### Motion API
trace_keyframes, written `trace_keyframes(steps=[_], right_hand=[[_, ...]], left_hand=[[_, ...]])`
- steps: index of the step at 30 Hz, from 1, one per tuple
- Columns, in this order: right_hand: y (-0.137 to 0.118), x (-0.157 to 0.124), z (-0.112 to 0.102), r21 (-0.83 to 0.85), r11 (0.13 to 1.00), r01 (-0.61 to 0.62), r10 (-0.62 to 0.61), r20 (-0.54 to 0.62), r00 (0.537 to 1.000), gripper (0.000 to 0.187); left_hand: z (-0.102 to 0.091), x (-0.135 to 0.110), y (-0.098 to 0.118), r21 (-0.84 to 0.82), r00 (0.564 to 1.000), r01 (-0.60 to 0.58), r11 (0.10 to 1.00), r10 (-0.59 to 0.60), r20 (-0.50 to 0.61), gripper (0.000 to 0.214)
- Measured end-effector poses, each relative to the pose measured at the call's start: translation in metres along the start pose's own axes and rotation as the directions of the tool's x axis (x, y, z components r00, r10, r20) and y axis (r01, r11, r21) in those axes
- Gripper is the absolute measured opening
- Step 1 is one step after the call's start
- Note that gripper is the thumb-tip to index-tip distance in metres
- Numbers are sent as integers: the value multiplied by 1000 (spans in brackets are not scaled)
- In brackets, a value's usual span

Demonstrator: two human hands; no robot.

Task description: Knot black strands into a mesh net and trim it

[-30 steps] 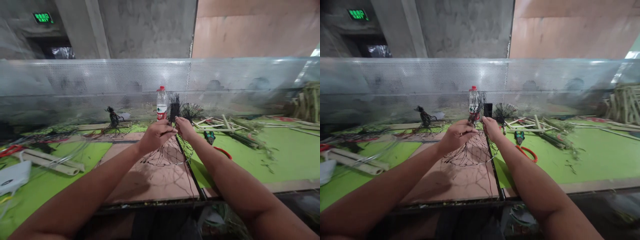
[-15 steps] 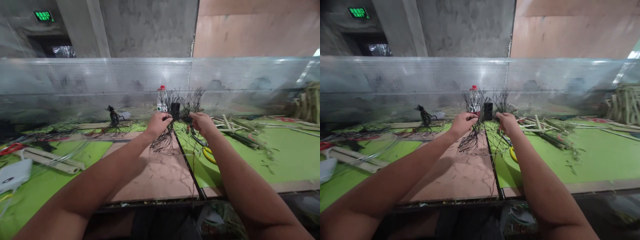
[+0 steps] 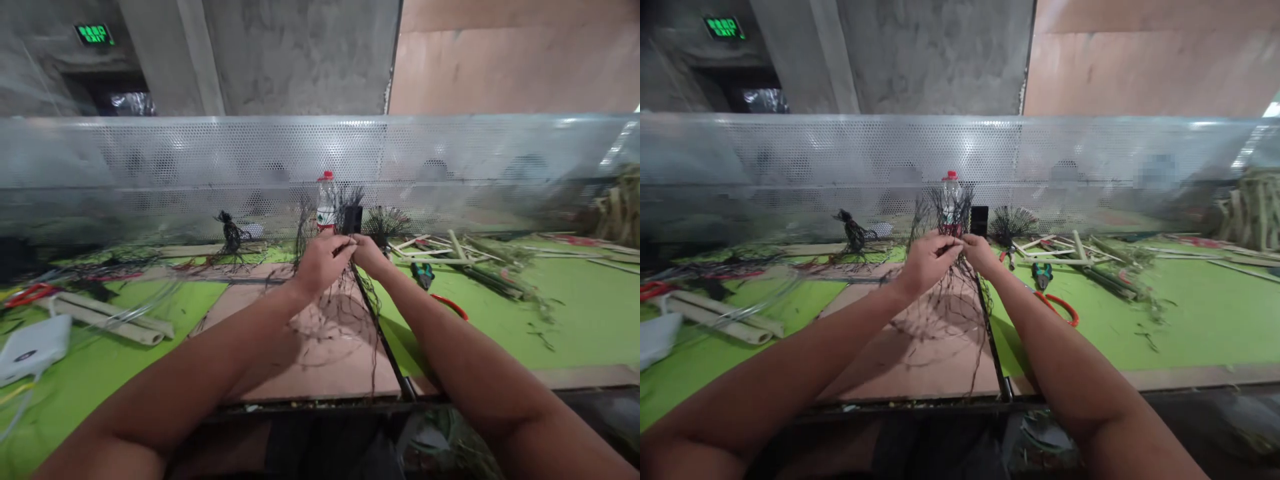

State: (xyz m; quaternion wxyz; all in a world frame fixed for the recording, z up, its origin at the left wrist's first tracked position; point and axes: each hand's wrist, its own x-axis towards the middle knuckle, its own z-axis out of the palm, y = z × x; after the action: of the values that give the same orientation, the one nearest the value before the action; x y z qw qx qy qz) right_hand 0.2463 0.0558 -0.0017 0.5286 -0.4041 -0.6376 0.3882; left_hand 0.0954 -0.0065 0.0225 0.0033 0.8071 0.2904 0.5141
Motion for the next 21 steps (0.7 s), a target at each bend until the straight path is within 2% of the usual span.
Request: trace_keyframes(steps=[2,4,6,9,10,11,13,15,16,17,21], right_hand=[[2,1,-9,-166,986,-10,21,66,998,17],[-1,1,-22,-230,973,-29,46,69,997,18],[-8,0,-38,-178,983,-51,49,-16,999,22],[-20,-6,-57,2,999,40,-38,-237,971,19],[-23,-9,-60,55,997,57,-42,-242,969,19],[-26,-13,-61,90,995,47,-29,-191,981,20],[-28,-22,-57,72,997,-38,35,29,999,22],[-26,-30,-43,-66,992,-112,123,215,969,24],[-24,-33,-33,-153,981,-116,151,246,957,24],[-20,-35,-23,-247,964,-98,159,240,957,25],[0,-34,14,-519,855,-20,83,100,992,36]], left_hand=[[10,-6,-10,68,991,106,992,-111,71,20],[18,-13,-18,115,975,150,982,-166,146,21],[22,-17,-21,155,963,162,975,-190,189,23],[20,-12,-23,227,959,174,958,-217,181,27],[19,-7,-25,250,960,181,951,-226,166,28],[17,-1,-27,266,959,185,946,-233,161,29],[14,14,-34,276,949,185,943,-244,198,30],[12,27,-43,235,919,182,955,-251,304,29],[12,32,-48,199,903,190,961,-251,348,27],[13,35,-51,150,888,205,967,-248,388,26],[13,32,-58,-81,825,326,942,-242,512,24]])
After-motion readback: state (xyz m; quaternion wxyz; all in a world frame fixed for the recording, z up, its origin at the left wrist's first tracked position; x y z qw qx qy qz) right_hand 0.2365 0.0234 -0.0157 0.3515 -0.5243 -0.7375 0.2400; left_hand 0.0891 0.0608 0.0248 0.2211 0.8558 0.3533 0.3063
